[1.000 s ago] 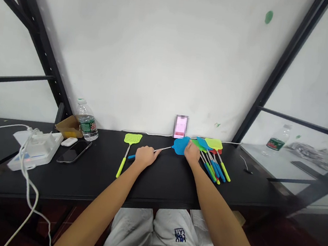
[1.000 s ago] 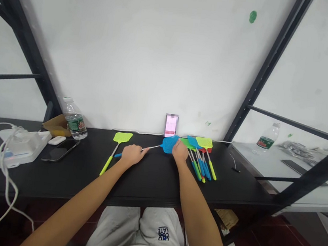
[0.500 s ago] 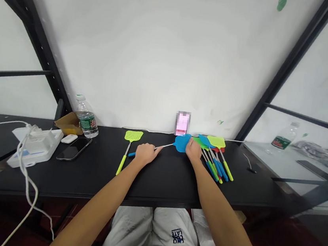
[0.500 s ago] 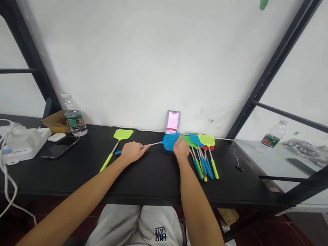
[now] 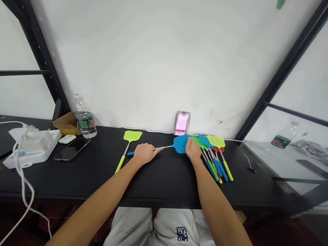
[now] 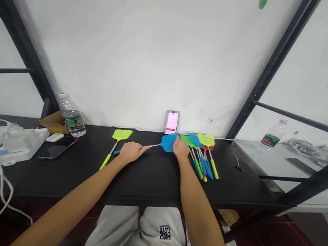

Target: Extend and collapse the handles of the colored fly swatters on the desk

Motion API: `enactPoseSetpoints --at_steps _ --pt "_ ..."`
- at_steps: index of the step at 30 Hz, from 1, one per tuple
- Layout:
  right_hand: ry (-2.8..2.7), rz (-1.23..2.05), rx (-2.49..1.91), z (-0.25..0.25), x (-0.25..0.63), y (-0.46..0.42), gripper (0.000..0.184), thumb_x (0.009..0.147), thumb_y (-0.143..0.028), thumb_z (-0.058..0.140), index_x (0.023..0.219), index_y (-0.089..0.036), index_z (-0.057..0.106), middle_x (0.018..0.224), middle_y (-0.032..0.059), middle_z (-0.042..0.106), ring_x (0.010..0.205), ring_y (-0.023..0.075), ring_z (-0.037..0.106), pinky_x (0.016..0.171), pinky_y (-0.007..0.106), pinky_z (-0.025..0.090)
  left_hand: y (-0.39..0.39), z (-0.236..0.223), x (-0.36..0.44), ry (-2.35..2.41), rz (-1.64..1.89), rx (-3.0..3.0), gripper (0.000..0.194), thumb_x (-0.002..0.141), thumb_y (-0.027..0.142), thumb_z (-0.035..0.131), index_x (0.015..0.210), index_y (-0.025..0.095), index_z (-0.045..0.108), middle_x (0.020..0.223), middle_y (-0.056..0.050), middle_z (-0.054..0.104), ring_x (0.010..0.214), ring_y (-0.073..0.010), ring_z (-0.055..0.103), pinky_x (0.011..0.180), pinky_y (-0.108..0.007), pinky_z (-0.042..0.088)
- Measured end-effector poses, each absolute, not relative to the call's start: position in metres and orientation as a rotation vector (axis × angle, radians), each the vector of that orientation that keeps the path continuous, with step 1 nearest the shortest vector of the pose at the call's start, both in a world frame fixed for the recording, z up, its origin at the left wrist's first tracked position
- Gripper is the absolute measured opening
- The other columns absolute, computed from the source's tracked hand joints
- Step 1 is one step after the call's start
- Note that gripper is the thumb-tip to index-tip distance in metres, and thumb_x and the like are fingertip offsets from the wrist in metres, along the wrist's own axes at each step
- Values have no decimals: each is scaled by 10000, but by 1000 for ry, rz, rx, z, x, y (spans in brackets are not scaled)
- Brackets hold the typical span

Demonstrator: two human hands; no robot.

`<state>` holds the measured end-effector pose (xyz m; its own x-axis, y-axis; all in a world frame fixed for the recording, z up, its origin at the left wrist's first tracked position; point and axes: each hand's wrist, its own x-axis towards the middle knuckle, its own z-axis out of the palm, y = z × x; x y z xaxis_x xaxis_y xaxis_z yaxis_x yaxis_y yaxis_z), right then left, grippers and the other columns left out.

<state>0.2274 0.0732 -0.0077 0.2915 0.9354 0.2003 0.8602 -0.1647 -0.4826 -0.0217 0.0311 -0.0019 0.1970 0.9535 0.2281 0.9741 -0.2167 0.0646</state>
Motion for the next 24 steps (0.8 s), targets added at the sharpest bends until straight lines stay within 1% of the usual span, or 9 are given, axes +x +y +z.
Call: enactPoseSetpoints --at_steps 7,14,19,24 --pt "-1573 179 -1992 -7 226 72 707 1016 -468 127 1064 -86 719 1076 232 679 1044 320 638 923 397 447 32 -2 -21 -1894 -337 -2352 853 883 752 136 825 177 764 837 -157 715 843 -302 676 747 -367 464" --pt "-1616 186 -1996 -5 221 71 661 1018 -444 152 1043 -96 714 1072 220 685 1038 302 641 910 387 452 32 -3 -21 -1879 -358 -2354 835 896 733 153 844 171 768 847 -168 713 854 -311 675 757 -383 466" --pt "-1653 178 -1993 -3 212 69 648 1016 -439 154 1034 -110 713 1062 205 689 1027 313 643 885 400 459 32 -3 -20 -1920 -355 -2356 820 893 736 179 877 171 773 867 -176 713 874 -310 672 786 -385 462" --pt "-1645 170 -2015 -4 208 68 655 1017 -444 151 1059 -99 706 1075 218 682 1046 289 641 902 374 449 31 -2 -20 -1926 -350 -2350 843 887 744 162 897 163 773 880 -183 714 872 -314 673 778 -388 464"
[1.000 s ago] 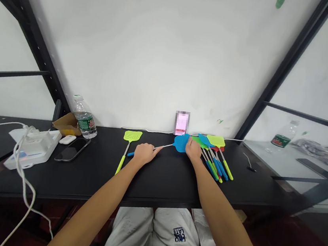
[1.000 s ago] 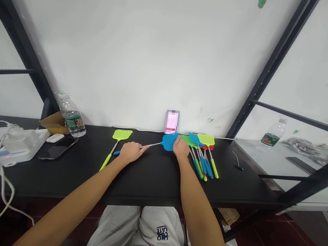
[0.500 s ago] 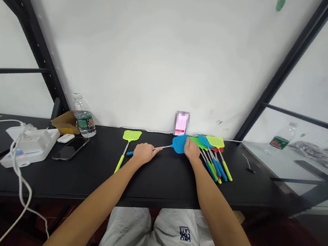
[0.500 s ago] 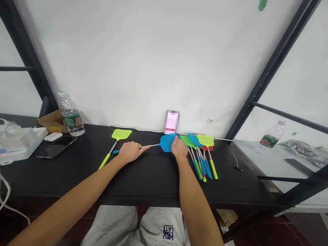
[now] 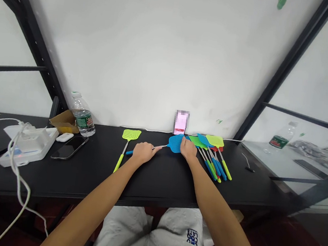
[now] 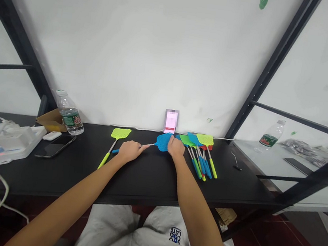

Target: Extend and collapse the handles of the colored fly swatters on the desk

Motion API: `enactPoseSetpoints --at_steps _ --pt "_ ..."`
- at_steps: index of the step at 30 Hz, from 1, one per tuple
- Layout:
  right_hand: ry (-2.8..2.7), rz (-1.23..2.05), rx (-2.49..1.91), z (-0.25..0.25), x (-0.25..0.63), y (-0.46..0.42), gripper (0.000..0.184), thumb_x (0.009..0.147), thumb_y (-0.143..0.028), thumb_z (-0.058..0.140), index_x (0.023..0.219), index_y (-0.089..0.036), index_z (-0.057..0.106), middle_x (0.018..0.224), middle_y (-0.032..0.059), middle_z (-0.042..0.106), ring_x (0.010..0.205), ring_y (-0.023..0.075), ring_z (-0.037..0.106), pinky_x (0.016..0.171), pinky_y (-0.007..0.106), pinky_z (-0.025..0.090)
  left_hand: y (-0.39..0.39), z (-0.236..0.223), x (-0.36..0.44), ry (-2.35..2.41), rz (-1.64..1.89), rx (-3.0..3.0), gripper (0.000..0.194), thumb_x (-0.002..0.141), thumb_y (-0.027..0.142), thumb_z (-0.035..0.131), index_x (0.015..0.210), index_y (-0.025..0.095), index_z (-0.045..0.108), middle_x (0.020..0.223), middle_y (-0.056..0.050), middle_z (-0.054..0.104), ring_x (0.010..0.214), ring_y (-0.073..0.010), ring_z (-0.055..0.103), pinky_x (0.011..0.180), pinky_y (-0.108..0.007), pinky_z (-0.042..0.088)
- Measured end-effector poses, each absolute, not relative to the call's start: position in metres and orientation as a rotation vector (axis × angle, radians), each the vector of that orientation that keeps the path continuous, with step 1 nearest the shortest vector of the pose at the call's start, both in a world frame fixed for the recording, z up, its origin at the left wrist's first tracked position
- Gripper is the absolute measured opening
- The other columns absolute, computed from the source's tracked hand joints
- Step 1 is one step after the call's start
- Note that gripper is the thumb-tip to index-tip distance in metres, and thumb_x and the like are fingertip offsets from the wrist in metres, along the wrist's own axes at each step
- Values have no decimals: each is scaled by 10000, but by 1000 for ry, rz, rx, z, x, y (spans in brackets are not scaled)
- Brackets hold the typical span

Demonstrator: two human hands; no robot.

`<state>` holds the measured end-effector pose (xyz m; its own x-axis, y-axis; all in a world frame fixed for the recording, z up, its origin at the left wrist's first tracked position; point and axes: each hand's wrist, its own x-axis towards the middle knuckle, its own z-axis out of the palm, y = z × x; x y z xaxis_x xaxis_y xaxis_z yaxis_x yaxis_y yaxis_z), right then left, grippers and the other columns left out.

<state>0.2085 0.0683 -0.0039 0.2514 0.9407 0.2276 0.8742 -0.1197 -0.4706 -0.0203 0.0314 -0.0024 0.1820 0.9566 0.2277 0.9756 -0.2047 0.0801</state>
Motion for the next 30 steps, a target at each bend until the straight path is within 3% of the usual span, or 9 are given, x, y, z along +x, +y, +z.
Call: enactPoseSetpoints --at_steps 12,17,22,25,30 --pt "-1433 226 -1928 -7 205 68 610 986 -532 210 998 -147 683 1018 188 680 973 308 638 837 395 448 28 -1 -16 -1930 -366 -2334 806 902 724 154 857 178 745 883 -164 712 883 -314 673 775 -384 466" --pt "-1125 146 -1785 -3 206 66 563 969 -542 256 832 -155 642 861 167 679 826 276 615 718 324 414 26 0 -10 -1951 -567 -2265 586 988 548 201 989 171 650 927 -139 699 888 -283 670 787 -370 455" --pt "-1521 207 -1377 0 183 51 604 946 -608 289 572 -190 514 560 32 540 580 166 490 585 266 322 22 3 -1 -1809 -904 -2340 320 1019 349 265 1010 176 534 928 -106 669 860 -223 652 754 -318 445" --pt "-1736 330 -1216 0 160 40 575 937 -603 340 588 -190 537 551 16 544 571 149 492 578 248 312 17 1 5 -1548 -1074 -2536 233 1010 288 301 968 194 510 938 -89 650 883 -197 633 769 -300 444" --pt "-1726 383 -1219 -7 141 39 556 975 -489 264 556 -210 499 614 64 613 625 169 552 622 254 352 16 -5 9 -1365 -1206 -2642 192 989 241 327 890 204 487 877 -59 620 811 -173 600 741 -293 439"
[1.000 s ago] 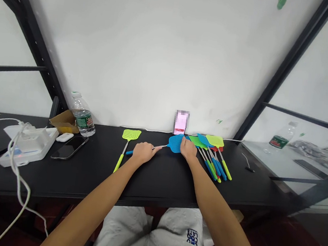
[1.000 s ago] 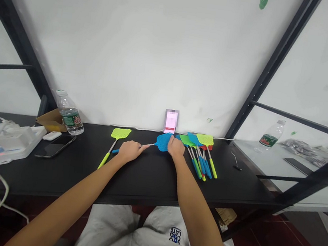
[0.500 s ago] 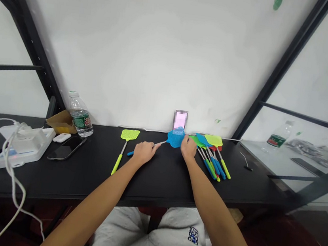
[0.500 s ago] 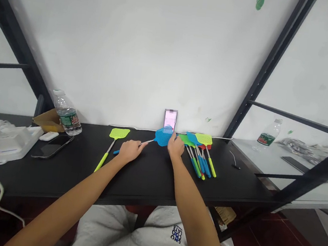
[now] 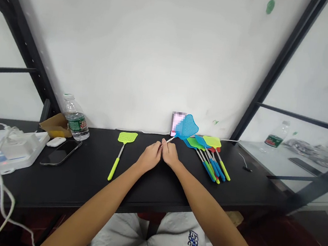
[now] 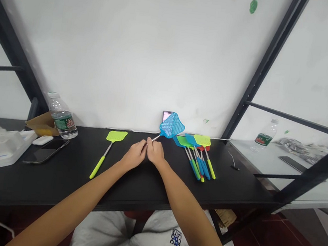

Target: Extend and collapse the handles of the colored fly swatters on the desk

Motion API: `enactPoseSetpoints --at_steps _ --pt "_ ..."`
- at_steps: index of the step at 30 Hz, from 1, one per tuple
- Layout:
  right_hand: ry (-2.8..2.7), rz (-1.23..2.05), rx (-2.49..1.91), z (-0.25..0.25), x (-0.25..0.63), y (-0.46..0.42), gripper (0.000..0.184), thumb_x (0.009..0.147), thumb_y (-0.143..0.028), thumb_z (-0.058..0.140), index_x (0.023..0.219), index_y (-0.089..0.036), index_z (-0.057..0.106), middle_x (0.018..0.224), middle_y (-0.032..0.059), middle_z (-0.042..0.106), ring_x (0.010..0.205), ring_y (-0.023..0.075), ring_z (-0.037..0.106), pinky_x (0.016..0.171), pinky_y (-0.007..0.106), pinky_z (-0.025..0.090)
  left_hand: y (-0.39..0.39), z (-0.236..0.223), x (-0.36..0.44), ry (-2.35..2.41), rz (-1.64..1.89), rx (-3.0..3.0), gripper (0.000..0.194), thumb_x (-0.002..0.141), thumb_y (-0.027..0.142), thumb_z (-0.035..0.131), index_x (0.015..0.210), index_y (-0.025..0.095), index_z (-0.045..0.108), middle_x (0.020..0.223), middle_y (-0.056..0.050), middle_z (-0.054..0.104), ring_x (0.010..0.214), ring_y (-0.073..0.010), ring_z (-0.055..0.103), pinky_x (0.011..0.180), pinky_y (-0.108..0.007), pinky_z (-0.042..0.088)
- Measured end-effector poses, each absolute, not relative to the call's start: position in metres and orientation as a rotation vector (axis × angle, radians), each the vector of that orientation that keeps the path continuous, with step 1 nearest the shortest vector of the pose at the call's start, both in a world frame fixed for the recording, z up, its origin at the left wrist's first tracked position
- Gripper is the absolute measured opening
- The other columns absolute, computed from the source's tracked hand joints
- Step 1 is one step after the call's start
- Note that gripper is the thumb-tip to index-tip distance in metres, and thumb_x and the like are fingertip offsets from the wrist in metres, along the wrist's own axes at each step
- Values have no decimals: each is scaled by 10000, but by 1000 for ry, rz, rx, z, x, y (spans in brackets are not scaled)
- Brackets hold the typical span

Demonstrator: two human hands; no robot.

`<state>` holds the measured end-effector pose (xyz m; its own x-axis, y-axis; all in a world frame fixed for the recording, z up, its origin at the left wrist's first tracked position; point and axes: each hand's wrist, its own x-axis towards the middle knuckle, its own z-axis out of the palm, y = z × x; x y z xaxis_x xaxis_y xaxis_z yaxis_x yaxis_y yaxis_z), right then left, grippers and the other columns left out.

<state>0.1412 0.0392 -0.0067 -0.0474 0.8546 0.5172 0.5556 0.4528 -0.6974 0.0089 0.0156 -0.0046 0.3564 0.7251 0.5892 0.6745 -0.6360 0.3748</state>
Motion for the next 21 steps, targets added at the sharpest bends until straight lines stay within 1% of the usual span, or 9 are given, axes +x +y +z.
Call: enactPoseSetpoints --at_steps 3,7,14,18,21 --pt "-1605 475 -1208 -13 143 46 543 961 -497 275 537 -210 457 570 41 572 586 159 523 607 254 363 18 -7 9 1302 1130 2524 216 994 273 335 845 207 476 846 -47 609 785 -170 587 727 -293 429" --pt "-1468 528 -1246 -16 146 50 515 941 -502 302 535 -213 433 532 18 530 556 154 495 591 255 368 19 -9 10 1312 1064 2509 233 998 292 334 846 204 487 834 -46 617 763 -170 587 713 -293 421" --pt "-1365 474 -1376 -14 147 49 477 939 -464 297 545 -233 434 589 53 595 611 197 553 626 273 400 17 -9 10 1336 1027 2490 250 997 320 342 838 205 497 823 -46 625 767 -178 598 717 -296 422" --pt "-1420 492 -1335 -19 145 47 499 942 -481 293 534 -230 432 578 50 583 612 196 556 618 270 397 16 -8 10 1333 1036 2472 248 993 310 344 843 205 511 842 -50 634 792 -181 606 734 -301 432" --pt "-1445 522 -1313 -22 143 44 522 944 -496 298 536 -219 468 593 52 600 625 192 574 635 267 410 15 -7 10 1332 1036 2449 249 987 313 349 854 204 530 840 -48 637 797 -182 606 749 -308 443"
